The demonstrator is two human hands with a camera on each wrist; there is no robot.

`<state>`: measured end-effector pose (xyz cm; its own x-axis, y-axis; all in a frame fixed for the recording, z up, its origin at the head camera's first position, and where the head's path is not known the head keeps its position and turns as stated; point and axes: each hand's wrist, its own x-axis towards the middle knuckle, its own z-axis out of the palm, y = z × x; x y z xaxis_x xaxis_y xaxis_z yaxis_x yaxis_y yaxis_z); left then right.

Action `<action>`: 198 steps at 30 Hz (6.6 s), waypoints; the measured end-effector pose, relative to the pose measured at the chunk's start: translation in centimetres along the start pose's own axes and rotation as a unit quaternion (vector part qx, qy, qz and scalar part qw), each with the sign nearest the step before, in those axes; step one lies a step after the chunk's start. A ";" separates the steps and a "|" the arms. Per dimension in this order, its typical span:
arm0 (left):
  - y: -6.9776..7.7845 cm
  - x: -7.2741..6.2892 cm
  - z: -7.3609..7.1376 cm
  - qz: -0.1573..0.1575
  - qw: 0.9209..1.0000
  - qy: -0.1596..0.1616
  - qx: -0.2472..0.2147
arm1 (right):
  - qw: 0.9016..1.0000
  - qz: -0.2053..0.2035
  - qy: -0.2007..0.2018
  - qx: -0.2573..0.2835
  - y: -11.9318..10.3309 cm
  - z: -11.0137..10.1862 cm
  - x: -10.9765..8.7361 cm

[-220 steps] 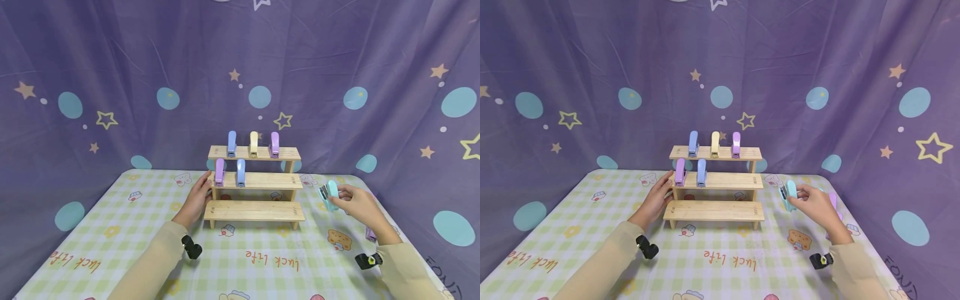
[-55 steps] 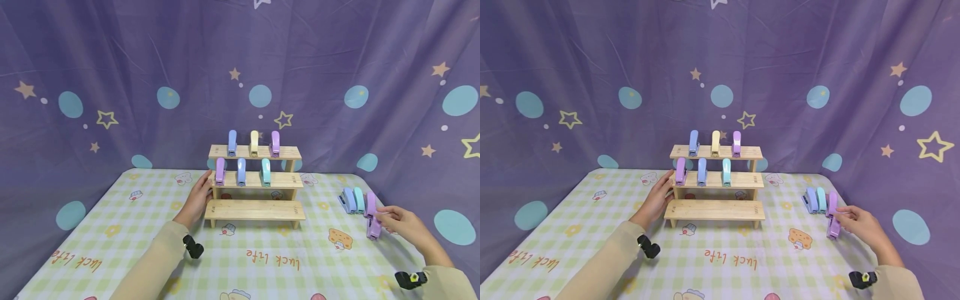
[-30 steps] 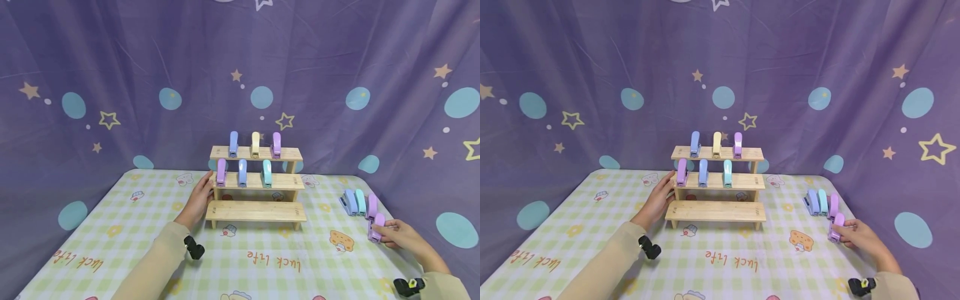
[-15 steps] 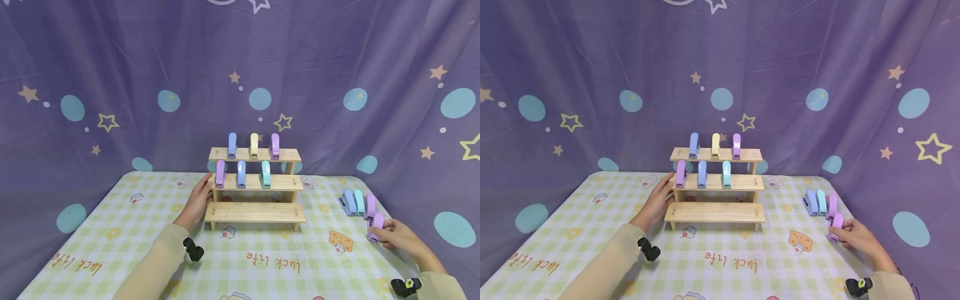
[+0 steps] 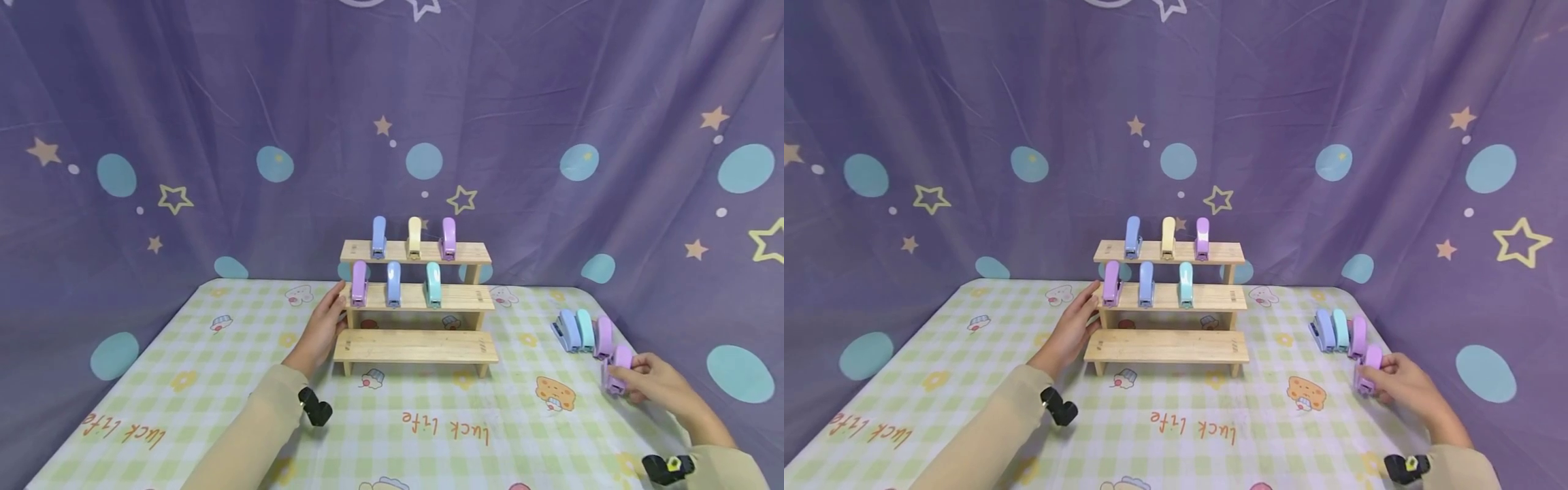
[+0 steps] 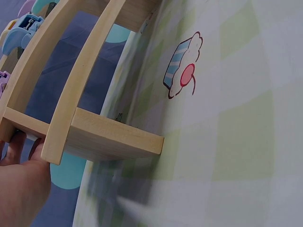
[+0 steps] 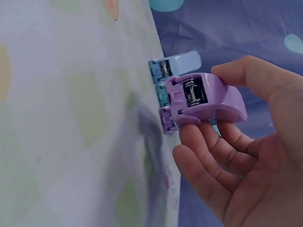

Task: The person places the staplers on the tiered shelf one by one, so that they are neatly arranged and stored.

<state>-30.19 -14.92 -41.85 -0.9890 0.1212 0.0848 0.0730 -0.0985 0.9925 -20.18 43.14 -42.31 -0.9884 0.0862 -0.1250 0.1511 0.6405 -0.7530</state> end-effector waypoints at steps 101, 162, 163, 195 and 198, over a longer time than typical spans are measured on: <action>0.0 0.1 0.0 -0.005 1.000 0.009 0.018 | 0.974 -0.189 0.077 0.100 -18.9 14.4 8.5; -0.1 0.0 0.1 0.015 1.000 -0.008 -0.005 | 0.990 -0.107 0.086 -0.024 -6.6 4.0 4.7; -0.1 0.0 0.0 0.014 1.000 -0.008 -0.005 | 0.991 -0.104 0.085 -0.025 -6.4 3.9 4.7; -0.1 0.1 0.0 0.006 1.000 -0.002 -0.002 | 0.987 -0.094 0.116 -0.061 -3.5 4.7 6.1; -0.2 0.1 0.0 0.006 1.000 0.001 0.008 | 0.982 -0.108 0.131 -0.083 -3.3 4.8 6.2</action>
<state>-30.26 -14.87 -42.01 -0.9883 0.1178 0.0966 0.0869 -0.0851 0.9926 -26.77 37.92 -43.73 -0.9702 0.1140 0.2137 -0.0461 0.7794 -0.6249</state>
